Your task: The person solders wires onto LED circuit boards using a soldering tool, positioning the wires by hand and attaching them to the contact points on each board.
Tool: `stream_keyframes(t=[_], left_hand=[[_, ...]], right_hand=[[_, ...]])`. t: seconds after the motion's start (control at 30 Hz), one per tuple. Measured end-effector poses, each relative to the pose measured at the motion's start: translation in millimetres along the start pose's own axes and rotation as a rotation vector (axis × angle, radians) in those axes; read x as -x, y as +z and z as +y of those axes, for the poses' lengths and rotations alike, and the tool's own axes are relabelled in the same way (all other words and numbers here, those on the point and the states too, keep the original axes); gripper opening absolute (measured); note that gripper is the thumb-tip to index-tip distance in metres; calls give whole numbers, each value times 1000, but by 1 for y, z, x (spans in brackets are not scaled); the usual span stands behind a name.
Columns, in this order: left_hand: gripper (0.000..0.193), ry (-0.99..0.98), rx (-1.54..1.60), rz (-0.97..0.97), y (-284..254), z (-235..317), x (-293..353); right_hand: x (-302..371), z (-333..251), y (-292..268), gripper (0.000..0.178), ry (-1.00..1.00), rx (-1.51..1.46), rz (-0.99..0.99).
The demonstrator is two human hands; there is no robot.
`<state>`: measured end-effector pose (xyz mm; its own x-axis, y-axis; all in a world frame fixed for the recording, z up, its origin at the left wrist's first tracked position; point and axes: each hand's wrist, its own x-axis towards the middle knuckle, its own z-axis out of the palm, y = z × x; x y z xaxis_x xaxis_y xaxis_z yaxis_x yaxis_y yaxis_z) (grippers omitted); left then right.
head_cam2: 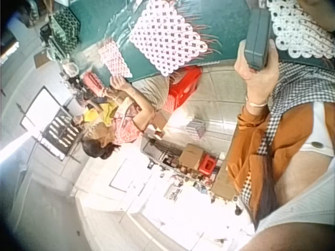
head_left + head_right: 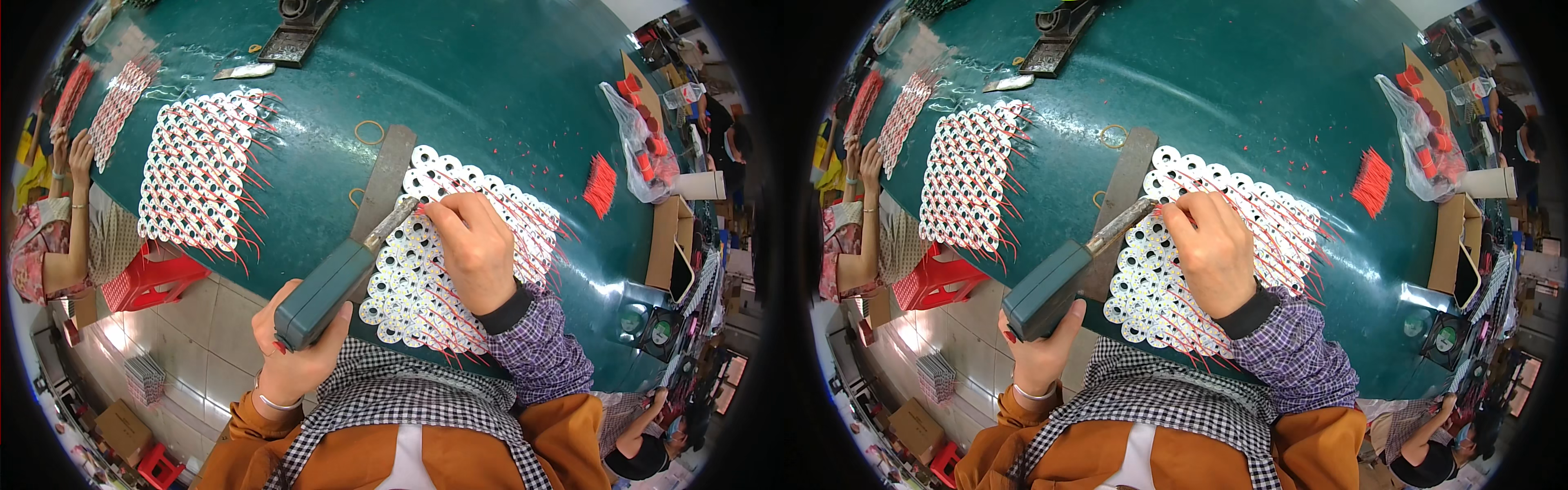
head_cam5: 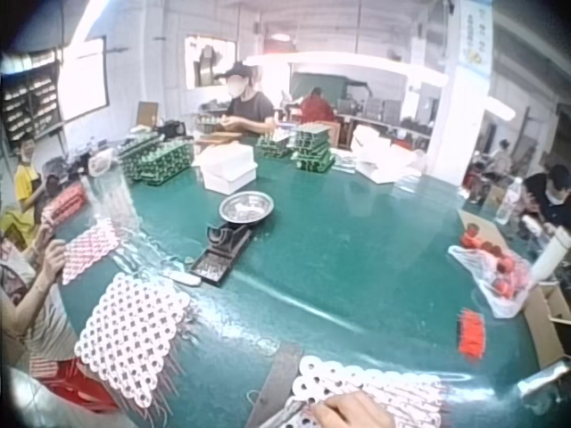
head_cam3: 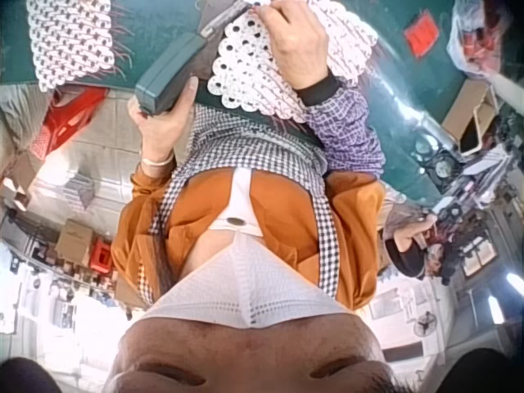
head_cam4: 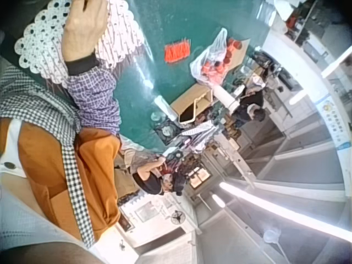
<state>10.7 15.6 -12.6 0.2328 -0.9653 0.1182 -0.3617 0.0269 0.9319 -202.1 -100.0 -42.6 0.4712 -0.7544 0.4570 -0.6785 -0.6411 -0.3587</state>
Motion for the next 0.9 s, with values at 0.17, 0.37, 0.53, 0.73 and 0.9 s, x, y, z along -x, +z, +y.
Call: stream_keyframes(t=[0.17, 0.37, 0.53, 0.73, 0.9], left_hand=[[20, -27, 59, 31, 1, -7, 7], [20, -14, -18, 33, -2, 1, 2], [21, 6, 21, 75, -5, -5, 9], [25, -6, 180, 142, 2, -2, 3], [24, -55, 269, 120, 4, -3, 5]], right_hand=[[-1, 0, -1, 23, 5, -6, 1], [-2, 2, -1, 22, 9, 11, -7], [-5, -5, -5, 21, 30, -34, -25], [-3, -9, -9, 19, 58, -11, -45], [-6, -11, -11, 18, 25, -6, 16]])
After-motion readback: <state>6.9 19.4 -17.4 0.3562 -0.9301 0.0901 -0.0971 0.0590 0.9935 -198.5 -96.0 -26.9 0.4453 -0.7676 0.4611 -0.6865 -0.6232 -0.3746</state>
